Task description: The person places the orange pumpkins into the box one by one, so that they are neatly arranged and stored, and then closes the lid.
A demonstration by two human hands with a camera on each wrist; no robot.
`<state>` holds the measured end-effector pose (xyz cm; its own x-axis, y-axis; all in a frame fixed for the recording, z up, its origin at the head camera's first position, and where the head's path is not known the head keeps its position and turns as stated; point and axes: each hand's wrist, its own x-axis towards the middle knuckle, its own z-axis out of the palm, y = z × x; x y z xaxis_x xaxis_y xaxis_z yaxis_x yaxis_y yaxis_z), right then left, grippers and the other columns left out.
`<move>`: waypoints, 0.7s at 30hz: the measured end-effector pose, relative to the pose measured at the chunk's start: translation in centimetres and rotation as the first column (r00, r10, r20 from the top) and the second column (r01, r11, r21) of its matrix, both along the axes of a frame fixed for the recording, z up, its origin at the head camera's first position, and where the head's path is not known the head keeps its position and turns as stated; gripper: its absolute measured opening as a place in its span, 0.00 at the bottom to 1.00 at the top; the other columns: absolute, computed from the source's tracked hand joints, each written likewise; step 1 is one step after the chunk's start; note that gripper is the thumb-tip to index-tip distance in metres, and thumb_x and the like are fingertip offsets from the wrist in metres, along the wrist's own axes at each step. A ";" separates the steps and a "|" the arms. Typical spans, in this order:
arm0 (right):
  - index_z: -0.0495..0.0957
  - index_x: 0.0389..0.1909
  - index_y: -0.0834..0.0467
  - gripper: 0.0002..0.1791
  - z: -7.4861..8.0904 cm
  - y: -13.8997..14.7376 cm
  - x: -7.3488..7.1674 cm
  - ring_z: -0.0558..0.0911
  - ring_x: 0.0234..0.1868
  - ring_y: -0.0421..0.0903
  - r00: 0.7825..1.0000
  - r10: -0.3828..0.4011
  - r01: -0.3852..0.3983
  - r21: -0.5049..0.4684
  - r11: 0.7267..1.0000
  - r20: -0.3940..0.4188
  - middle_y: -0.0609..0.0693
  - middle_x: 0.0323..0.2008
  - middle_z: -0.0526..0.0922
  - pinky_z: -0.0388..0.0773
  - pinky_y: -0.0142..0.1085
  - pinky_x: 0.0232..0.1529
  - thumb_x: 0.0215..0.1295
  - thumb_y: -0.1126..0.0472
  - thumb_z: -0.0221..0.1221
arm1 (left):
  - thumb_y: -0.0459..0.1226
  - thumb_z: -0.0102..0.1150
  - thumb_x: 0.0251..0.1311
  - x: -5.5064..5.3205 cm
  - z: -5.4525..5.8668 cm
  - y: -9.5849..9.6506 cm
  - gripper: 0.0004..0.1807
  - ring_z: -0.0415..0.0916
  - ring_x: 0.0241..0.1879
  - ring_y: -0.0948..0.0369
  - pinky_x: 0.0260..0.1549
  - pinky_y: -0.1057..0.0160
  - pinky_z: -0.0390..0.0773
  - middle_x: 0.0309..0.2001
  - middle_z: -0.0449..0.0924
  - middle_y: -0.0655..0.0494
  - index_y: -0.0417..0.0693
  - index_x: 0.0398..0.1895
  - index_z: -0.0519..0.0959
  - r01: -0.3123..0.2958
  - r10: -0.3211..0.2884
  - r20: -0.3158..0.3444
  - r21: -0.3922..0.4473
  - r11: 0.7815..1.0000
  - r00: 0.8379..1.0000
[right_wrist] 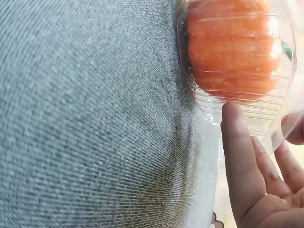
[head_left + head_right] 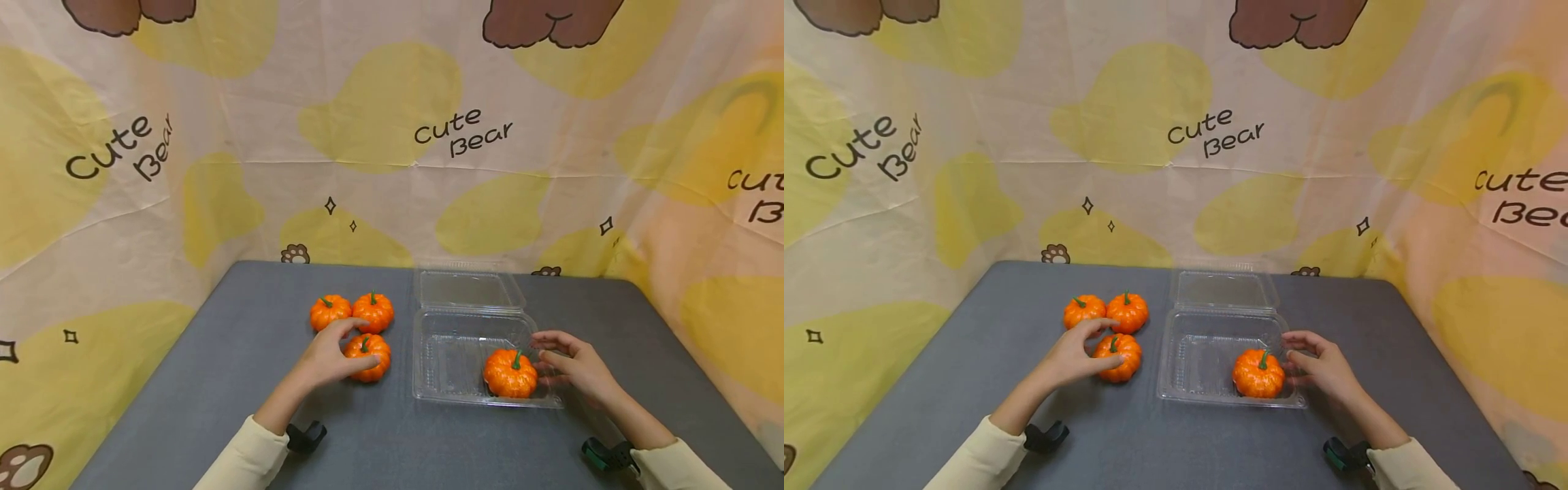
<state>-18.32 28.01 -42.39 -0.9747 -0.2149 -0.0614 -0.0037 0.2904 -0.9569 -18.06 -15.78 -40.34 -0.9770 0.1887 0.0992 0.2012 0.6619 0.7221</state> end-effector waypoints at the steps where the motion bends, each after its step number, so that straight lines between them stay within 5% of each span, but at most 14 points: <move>1: 0.62 0.62 0.72 0.25 0.0 0.0 0.0 0.86 0.37 0.42 1.000 0.000 0.000 0.001 1.000 0.000 0.48 0.48 0.80 0.85 0.43 0.35 0.70 0.63 0.53 | 0.52 0.72 0.43 0.0 -0.2 -0.1 0.35 0.73 0.55 0.48 0.54 0.49 0.72 0.57 0.76 0.50 0.51 0.57 0.76 -0.004 0.004 0.001 -0.003 1.000 1.000; 12: 0.63 0.63 0.71 0.25 0.0 0.0 0.0 0.86 0.37 0.43 1.000 -0.008 0.008 0.011 1.000 0.005 0.61 0.53 0.77 0.85 0.44 0.35 0.70 0.63 0.53 | 0.46 0.74 0.42 -0.7 -2.1 -1.2 0.32 0.78 0.46 0.54 0.47 0.52 0.78 0.54 0.78 0.53 0.50 0.54 0.78 0.017 -0.017 -0.009 0.039 0.999 1.000; 21: 0.63 0.62 0.72 0.25 0.0 0.0 -0.1 0.86 0.37 0.42 1.000 -0.010 0.010 0.013 1.000 -0.003 0.56 0.51 0.79 0.85 0.43 0.35 0.70 0.63 0.53 | 0.40 0.73 0.42 -1.2 -2.6 -1.4 0.30 0.81 0.43 0.55 0.43 0.58 0.81 0.52 0.79 0.50 0.47 0.53 0.77 0.051 -0.053 0.019 0.092 0.994 0.998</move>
